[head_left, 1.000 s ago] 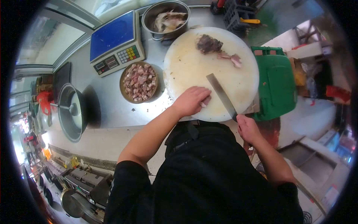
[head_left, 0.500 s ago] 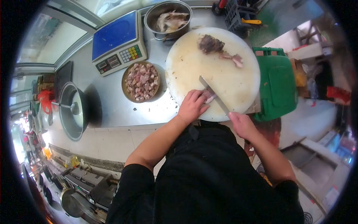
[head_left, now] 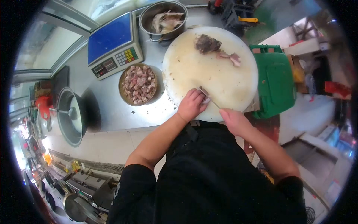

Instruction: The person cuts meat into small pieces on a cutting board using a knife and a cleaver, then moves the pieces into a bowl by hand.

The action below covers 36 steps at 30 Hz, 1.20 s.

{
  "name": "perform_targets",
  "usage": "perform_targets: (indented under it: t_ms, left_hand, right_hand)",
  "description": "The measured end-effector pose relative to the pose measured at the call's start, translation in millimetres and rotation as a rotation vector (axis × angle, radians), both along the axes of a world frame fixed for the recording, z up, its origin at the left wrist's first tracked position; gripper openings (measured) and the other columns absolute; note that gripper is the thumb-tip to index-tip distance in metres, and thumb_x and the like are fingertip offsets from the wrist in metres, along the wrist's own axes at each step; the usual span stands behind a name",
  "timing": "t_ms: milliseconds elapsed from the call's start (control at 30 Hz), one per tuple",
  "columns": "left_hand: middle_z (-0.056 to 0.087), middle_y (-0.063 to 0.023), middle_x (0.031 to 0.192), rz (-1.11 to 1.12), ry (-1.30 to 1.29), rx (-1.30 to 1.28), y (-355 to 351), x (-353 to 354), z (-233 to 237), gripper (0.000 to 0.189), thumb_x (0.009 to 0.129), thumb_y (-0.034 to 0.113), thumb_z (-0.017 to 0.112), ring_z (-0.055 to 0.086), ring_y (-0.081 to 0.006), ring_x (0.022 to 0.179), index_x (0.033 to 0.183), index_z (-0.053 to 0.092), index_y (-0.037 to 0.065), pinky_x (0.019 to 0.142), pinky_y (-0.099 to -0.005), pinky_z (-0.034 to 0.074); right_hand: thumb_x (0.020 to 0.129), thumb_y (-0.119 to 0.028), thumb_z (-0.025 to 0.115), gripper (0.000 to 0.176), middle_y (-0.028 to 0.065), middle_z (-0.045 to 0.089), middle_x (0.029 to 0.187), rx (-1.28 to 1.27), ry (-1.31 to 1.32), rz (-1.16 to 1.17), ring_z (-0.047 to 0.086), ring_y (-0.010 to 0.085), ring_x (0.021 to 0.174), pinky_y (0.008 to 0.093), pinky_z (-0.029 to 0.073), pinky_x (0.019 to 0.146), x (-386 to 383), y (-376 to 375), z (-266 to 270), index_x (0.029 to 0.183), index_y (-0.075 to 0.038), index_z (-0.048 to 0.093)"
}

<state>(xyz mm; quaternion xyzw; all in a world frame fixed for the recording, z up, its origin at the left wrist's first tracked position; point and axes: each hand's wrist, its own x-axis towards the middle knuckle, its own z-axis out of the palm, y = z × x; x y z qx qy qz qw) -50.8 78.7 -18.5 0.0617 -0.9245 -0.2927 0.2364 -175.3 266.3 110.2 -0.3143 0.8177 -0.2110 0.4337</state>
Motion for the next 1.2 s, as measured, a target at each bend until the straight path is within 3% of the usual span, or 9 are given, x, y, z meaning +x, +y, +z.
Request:
perform_targets:
  t_ms: [200,367,633,867,1000,1200]
  left_hand:
    - [0.065,-0.0096,0.115,0.03,-0.05,0.026,-1.0,10.8,2.1,0.039,0.071,0.019,0.081,0.058,-0.0326,0.111,0.107,0.07,0.007,0.095,-0.0406,0.05]
    - [0.064,-0.0086,0.106,0.028,0.023,-0.006,-3.4,9.3,6.5,0.035,0.071,0.015,0.079,0.058,-0.0298,0.105,0.103,0.069,0.004,0.092,-0.0382,0.05]
    - [0.066,-0.0093,0.107,0.055,-0.002,0.066,-1.1,13.3,2.2,0.035,0.072,0.015,0.081,0.061,-0.0314,0.104,0.104,0.071,0.007,0.09,-0.0396,0.052]
    - [0.065,-0.0092,0.104,0.084,0.047,0.038,1.2,17.6,3.2,0.028,0.073,0.012,0.079,0.06,-0.0306,0.101,0.098,0.07,0.005,0.088,-0.0381,0.052]
    - [0.065,-0.0096,0.101,0.066,0.053,0.046,0.6,17.1,2.1,0.026,0.073,0.011,0.079,0.06,-0.0304,0.1,0.097,0.07,0.005,0.087,-0.0383,0.052]
    - [0.065,-0.0105,0.1,0.097,0.082,0.041,5.9,19.4,3.4,0.026,0.072,0.011,0.08,0.062,-0.0314,0.096,0.095,0.07,0.004,0.083,-0.0392,0.053]
  right_hand:
    - [0.104,-0.04,0.043,0.047,0.0281,0.067,0.1,-0.129,-0.081,0.017,0.064,0.0456,0.098,0.0471,0.05,0.086,-12.4,-19.0,-8.2,0.113,0.0,0.067]
    - [0.104,-0.041,0.042,0.047,0.0276,0.067,0.098,0.051,-0.037,0.054,0.065,0.0459,0.096,0.048,0.051,0.085,1.5,-3.1,32.3,0.113,-0.002,0.067]
    - [0.104,-0.042,0.042,0.049,0.0283,0.067,0.098,-0.063,-0.016,0.061,0.064,0.0468,0.096,0.0488,0.05,0.085,-7.1,-28.4,-21.6,0.109,0.0,0.067]
    - [0.104,-0.041,0.042,0.048,0.0284,0.067,0.101,-0.011,-0.023,0.083,0.064,0.0463,0.098,0.0484,0.051,0.086,6.5,-11.7,20.2,0.109,0.0,0.067]
    - [0.104,-0.039,0.042,0.046,0.0284,0.067,0.101,0.034,0.004,0.106,0.064,0.0463,0.097,0.0487,0.051,0.086,10.9,-17.0,12.3,0.108,-0.001,0.068]
    - [0.104,-0.04,0.045,0.047,0.0287,0.067,0.099,-0.134,-0.038,0.094,0.065,0.0454,0.094,0.0463,0.051,0.083,0.5,-47.8,-23.2,0.107,0.001,0.067]
